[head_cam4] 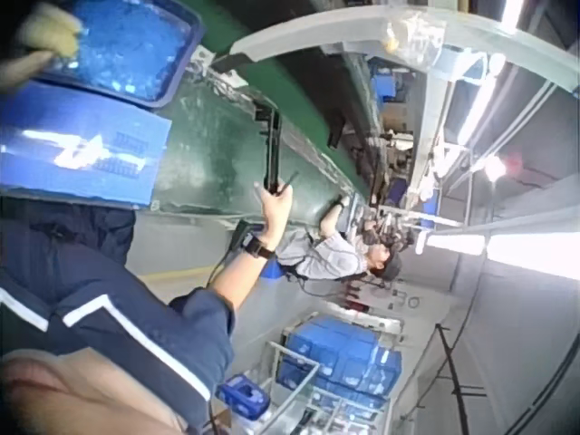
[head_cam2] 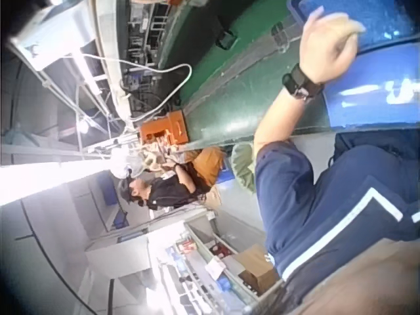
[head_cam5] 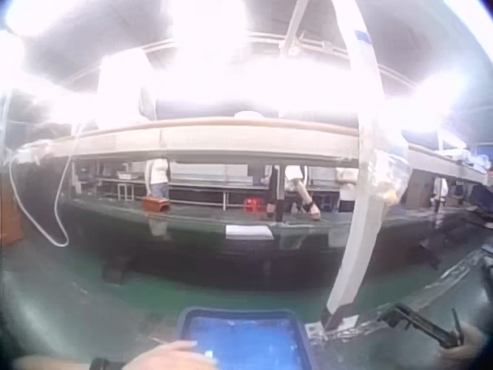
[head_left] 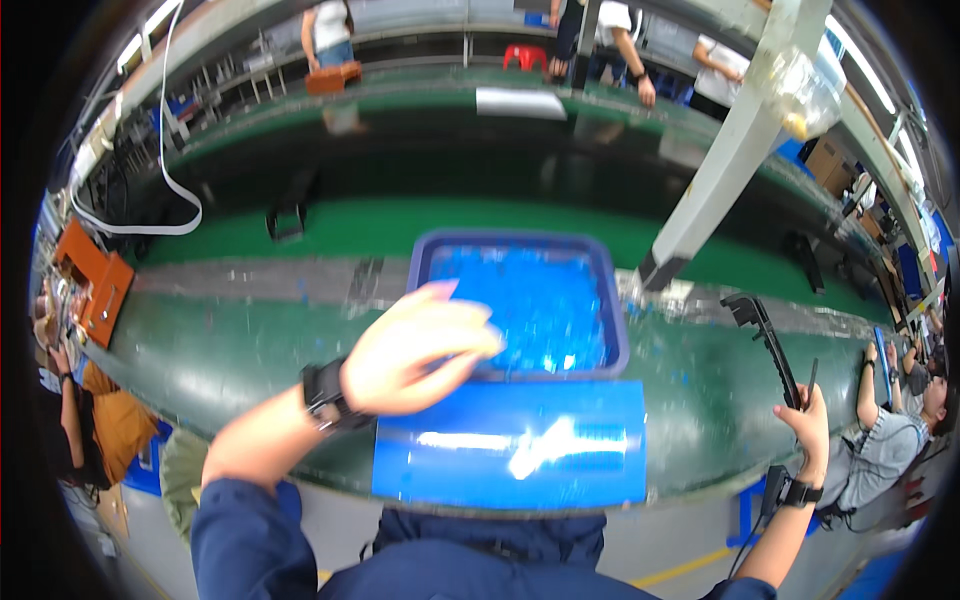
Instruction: Applying small blue protective film pieces to internal components of a plastic device housing using tweezers and a stylus.
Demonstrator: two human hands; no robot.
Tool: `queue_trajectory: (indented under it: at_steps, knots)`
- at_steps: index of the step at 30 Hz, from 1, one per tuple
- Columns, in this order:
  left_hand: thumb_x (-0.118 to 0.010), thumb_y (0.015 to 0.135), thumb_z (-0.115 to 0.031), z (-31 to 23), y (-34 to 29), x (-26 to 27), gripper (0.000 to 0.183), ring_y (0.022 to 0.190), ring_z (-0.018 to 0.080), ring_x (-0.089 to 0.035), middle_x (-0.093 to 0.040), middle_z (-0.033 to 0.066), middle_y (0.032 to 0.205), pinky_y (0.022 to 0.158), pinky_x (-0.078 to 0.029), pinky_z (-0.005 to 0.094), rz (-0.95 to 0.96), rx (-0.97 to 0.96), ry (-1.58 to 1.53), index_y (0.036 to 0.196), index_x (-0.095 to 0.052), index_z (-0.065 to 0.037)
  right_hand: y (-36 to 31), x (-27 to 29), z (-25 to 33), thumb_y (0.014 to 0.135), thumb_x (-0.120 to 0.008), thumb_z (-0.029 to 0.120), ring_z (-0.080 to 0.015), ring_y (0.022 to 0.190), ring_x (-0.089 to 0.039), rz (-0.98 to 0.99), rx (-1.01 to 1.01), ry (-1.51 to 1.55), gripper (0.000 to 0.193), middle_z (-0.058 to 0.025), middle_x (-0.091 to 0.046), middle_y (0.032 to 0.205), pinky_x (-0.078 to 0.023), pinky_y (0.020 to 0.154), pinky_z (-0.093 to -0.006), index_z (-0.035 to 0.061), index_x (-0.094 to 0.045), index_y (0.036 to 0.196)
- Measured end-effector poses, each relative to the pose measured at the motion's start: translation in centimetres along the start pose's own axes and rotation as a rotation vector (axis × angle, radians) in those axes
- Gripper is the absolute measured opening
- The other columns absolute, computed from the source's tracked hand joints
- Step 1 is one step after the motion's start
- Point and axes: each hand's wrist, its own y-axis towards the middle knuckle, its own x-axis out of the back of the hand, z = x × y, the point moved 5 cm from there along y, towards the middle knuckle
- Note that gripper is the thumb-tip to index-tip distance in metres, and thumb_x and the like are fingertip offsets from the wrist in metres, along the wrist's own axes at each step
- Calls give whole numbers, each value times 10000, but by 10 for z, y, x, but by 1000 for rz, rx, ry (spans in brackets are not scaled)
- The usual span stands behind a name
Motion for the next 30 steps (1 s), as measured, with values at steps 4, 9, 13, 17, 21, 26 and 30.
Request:
queue_trajectory:
  at_steps: [4,9,13,17,21,26,30]
  knots:
    - [-564,642,-89,-57,41,-51,470,1174,235,-336,-414,89,1212,978,-191,414,-42,-116,167,1098,-461,-135,-89,-36,71,508,-687,17,-115,852,-407,89,72,138,502,-18,-441,886,-310,799,-227,15,-435,943]
    - [-505,651,-143,-94,33,-74,356,1054,200,-458,-525,44,1065,927,-294,378,-210,-279,472,1007,-513,-149,-144,-114,171,436,-757,135,-137,671,-376,-31,429,-144,689,-2,-304,717,-347,647,-230,17,-450,1040]
    - [-536,662,-27,-60,12,-27,224,774,208,-569,-569,50,908,602,-464,304,-77,-142,271,874,-561,-94,-141,-127,192,770,-531,321,-265,1040,-409,-85,703,601,333,-202,-437,1125,-285,902,-355,68,-314,757]
    - [-451,828,-79,-6,-46,14,213,775,106,-564,-563,39,921,586,-490,244,-522,488,-578,1036,-478,-44,-142,-147,167,901,-277,284,-207,808,-505,13,624,477,269,-211,-513,986,-374,775,-309,53,-351,785]
    - [-489,810,-155,1,-65,-8,329,836,120,-549,-533,57,974,595,-519,248,-465,844,-1045,1112,-411,-48,-172,-212,144,902,-316,227,-93,556,-478,582,177,973,184,-159,-544,867,-388,519,-175,50,-361,892]
    - [-484,811,-148,17,-65,-63,355,818,144,-563,-527,81,974,615,-529,271,-390,972,-1266,1131,-387,-29,-179,-232,129,803,-474,-4,-106,665,-535,605,-54,901,150,-153,-574,882,-446,604,-208,34,-376,910]
    - [-478,802,-119,28,-69,-79,351,806,138,-566,-539,102,965,630,-520,254,-385,912,-1334,1116,-371,-5,-166,-221,120,743,-556,-16,-155,802,-556,616,96,675,180,-184,-575,930,-442,679,-249,21,-423,857]
